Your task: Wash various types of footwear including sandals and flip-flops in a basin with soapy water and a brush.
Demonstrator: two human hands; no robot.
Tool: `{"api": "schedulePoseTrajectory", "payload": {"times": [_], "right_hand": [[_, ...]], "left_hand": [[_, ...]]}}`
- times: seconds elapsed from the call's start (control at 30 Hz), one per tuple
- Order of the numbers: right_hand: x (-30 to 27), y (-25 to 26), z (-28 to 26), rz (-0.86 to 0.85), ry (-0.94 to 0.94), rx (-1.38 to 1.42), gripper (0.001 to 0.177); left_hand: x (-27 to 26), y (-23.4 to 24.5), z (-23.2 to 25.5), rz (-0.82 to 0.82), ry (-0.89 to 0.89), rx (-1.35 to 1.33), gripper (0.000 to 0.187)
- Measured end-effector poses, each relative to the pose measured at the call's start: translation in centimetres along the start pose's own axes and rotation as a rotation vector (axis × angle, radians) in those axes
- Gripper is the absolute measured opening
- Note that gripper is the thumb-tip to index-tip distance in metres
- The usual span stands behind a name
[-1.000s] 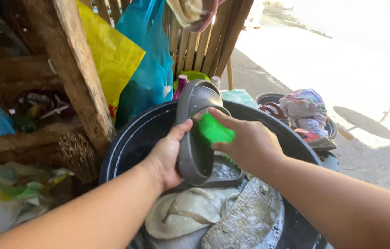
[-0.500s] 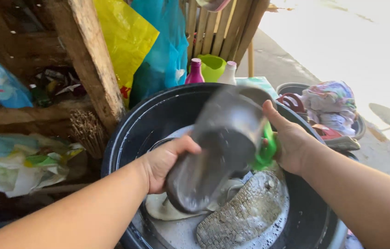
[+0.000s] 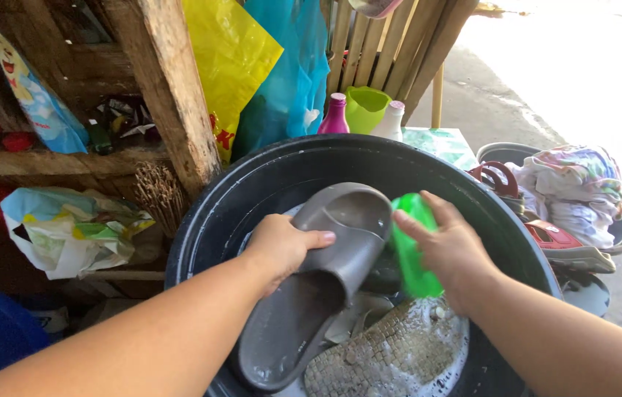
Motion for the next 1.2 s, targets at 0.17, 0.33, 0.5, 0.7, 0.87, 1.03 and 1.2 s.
{"api": "schedulePoseTrajectory", "payload": {"times": [0.17, 0.33, 0.5, 0.7, 0.87, 1.03, 1.2], "right_hand": [[-1.4, 2.1, -4.3, 0.211, 0.467, -0.428, 0.054], [-1.6, 1.0, -6.5, 0.149, 0.505, -1.087, 0.059], [-0.9, 1.4, -6.4, 0.23, 0.464, -1.17, 0.068], [0.4, 1.9, -5.9, 0.149, 0.412, -1.078, 0.057], [1.0, 4.2, -6.3, 0.232, 0.414, -1.058, 0.064], [-4.0, 3.6, -8.2, 0.21, 0.365, -0.646, 0.058], [-5.6, 0.4, -7.8, -0.202, 0.564, -0.675, 0.089]], "left_hand": [[-1.0, -1.1, 1.7, 0.136, 0.103, 0.121, 0.038], [0.5, -1.0, 2.4, 0.144, 0.072, 0.147, 0.037], [1.6, -2.7, 2.0, 0.098, -0.007, 0.073, 0.036], [-0.4, -1.8, 3.5, 0.098, 0.081, 0.108, 0.044], [1.8, -0.1, 2.6, 0.123, 0.129, -0.186, 0.054], [3.2, 1.9, 2.1, 0.147, 0.222, -0.637, 0.064], [2.8, 1.3, 2.8, 0.276, 0.223, -0.803, 0.073]]}}
Point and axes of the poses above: each hand's wrist, its own x-axis towards the middle knuckle, its own y-axis out of the back of the hand, z = x × y, the point moved 5 cm from there along x, towards the middle knuckle, and after that the axes turned 5 degrees about -z, right-handed, at the moved point
